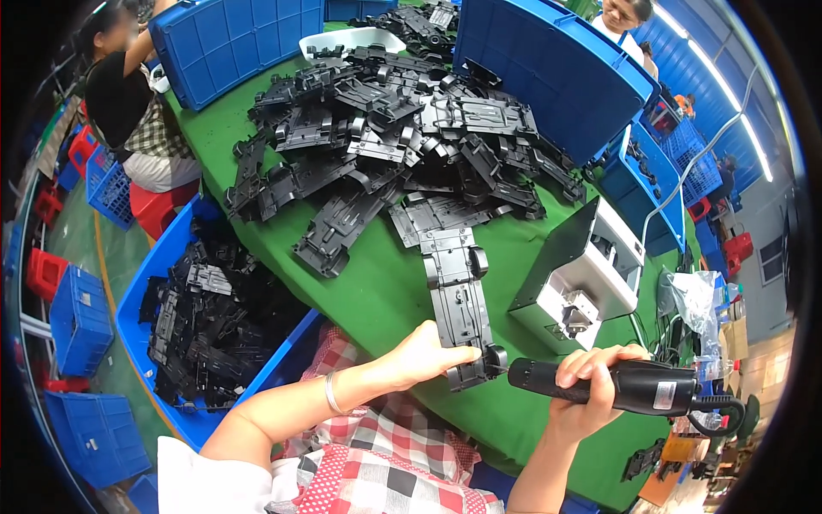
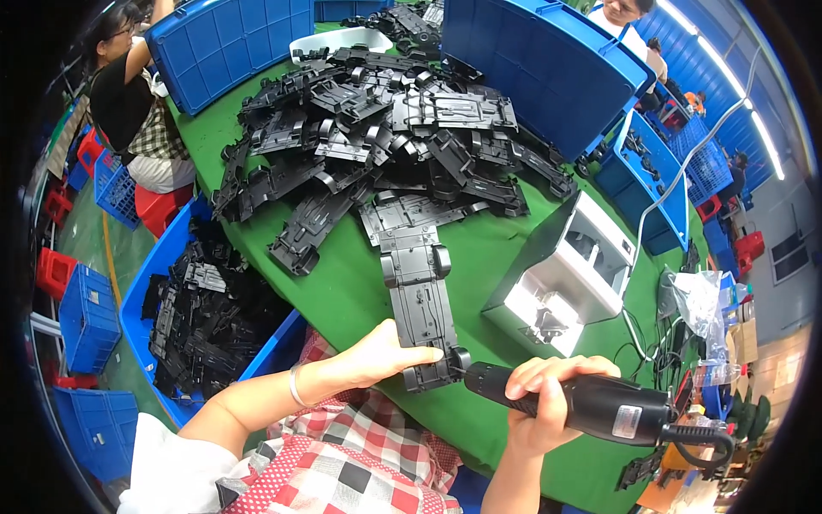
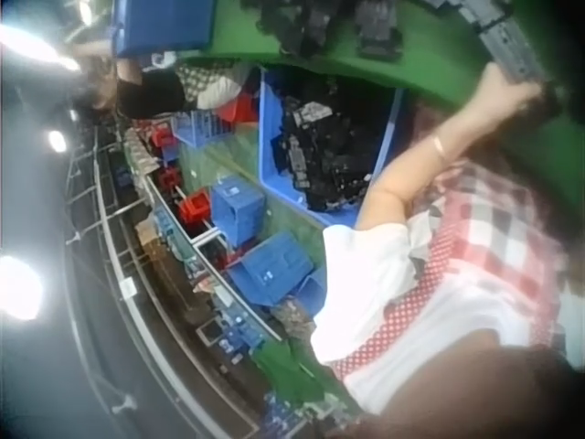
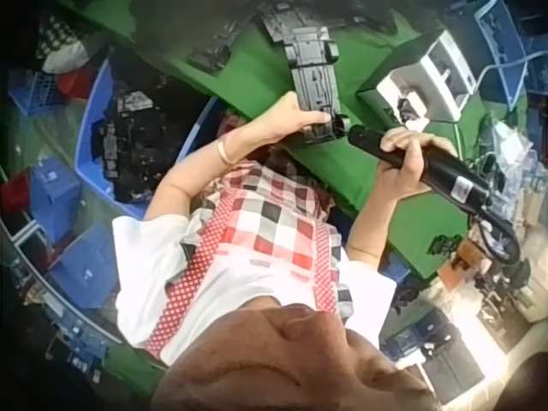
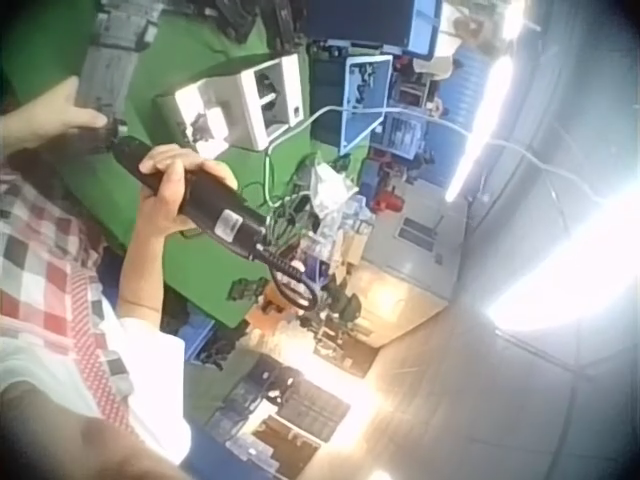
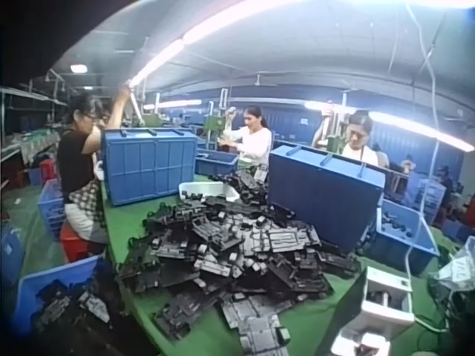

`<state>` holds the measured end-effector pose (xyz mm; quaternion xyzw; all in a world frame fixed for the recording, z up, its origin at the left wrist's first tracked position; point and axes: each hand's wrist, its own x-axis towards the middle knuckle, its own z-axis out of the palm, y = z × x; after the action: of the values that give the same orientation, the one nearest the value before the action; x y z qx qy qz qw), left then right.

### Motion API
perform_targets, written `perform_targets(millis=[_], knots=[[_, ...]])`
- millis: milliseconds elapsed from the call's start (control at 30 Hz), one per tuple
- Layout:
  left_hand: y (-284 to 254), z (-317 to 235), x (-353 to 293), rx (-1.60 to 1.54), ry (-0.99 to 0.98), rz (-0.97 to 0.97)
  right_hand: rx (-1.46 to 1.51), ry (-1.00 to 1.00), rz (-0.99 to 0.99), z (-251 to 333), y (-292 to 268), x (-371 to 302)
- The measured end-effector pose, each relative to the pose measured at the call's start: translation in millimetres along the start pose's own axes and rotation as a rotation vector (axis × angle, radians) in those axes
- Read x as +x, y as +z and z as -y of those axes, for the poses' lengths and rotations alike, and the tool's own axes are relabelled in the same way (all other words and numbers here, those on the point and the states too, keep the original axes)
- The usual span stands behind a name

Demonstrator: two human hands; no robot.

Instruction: The person assembles black plastic parts using an electric screwdriver.

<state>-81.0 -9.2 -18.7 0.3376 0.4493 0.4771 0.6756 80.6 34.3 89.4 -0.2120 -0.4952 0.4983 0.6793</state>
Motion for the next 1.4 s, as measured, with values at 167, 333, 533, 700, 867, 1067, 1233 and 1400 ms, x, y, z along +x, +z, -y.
perform_targets(millis=[167,333,533,700,867,1067,1233,1400], knots=[[6,11,4,-0.040,0.157,-0.104,-0.082,-0.074,0.129,-10,5,-7],[9,10,0,-0.096,0.149,-0.094,-0.101,-0.049,0.247,-13,6,-10],[9,-10,-11,-0.077,-0.091,0.217,0.164,0.039,0.485,6,-13,10],[1,-33,-9,-0.093,-0.181,0.361,-0.083,-0.204,-0.108,26,-27,41],[7,-13,2,-0.041,-0.114,0.269,-0.471,-0.376,-0.118,4,-25,54],[3,-12,3,0.074,-0.021,0.127,-0.324,-0.070,-0.147,3,-27,65],[11,-17,-2,-0.024,0.019,0.002,-0.019,-0.004,-0.098,12,-14,21],[11,-20,-3,-0.028,0.011,0.013,0.062,-0.045,-0.011,6,-2,-8]])
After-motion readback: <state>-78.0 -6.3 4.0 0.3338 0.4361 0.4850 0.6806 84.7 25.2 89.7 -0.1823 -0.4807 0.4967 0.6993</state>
